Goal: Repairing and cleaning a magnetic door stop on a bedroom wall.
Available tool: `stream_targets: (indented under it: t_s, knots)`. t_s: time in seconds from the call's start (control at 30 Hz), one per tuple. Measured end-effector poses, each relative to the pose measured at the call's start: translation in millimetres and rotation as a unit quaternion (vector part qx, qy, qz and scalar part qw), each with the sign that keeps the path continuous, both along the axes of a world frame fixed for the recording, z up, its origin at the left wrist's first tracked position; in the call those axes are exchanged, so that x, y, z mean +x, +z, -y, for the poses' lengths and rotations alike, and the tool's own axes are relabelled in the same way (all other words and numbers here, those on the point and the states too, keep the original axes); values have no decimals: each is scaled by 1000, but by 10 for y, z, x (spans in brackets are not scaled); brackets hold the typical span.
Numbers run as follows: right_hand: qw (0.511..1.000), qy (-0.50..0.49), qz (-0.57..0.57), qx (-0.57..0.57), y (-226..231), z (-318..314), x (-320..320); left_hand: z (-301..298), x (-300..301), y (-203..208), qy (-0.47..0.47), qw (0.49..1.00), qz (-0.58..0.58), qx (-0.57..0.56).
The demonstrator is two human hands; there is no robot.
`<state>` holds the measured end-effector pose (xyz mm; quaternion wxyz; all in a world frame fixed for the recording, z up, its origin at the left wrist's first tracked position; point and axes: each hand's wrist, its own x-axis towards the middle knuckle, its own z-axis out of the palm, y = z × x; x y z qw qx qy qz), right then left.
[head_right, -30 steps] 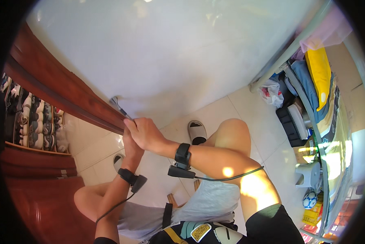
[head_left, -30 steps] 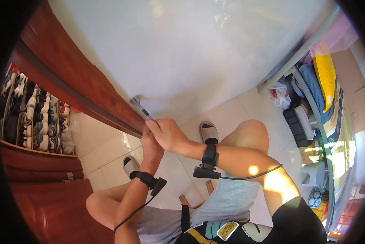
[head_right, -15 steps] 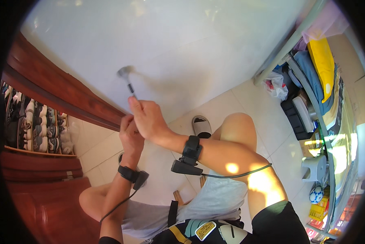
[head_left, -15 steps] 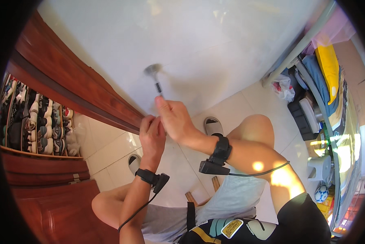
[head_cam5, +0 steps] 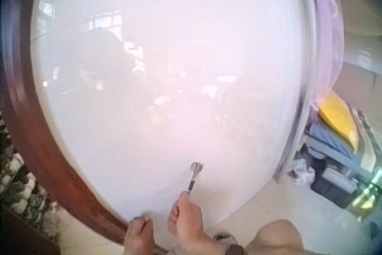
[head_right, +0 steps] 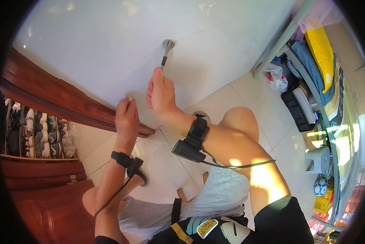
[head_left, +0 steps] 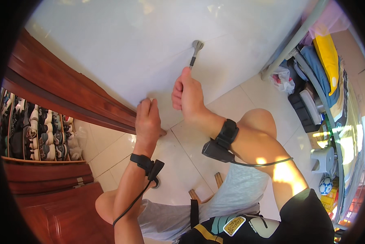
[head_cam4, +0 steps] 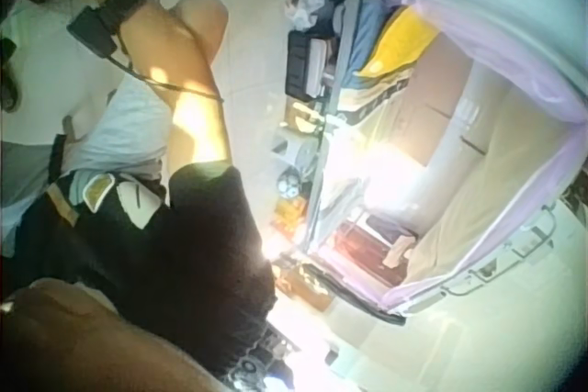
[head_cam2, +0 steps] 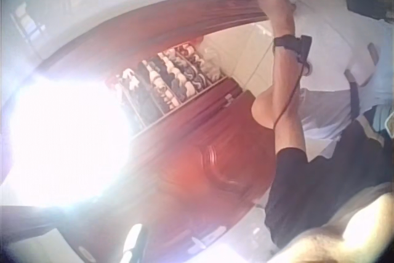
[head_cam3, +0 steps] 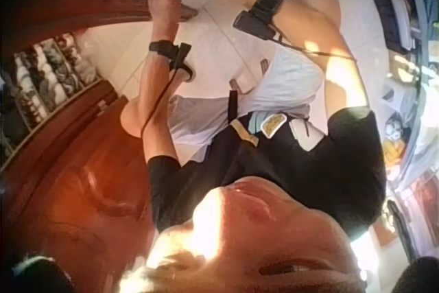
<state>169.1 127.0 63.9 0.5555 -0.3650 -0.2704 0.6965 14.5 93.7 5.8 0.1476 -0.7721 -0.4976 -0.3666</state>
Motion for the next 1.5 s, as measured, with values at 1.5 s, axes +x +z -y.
stream_targets:
  t_s: [1.5]
  knots:
    - [960, 167, 202, -102, -971, 625, -459, 1119, -274, 343, -16, 875, 178, -449]
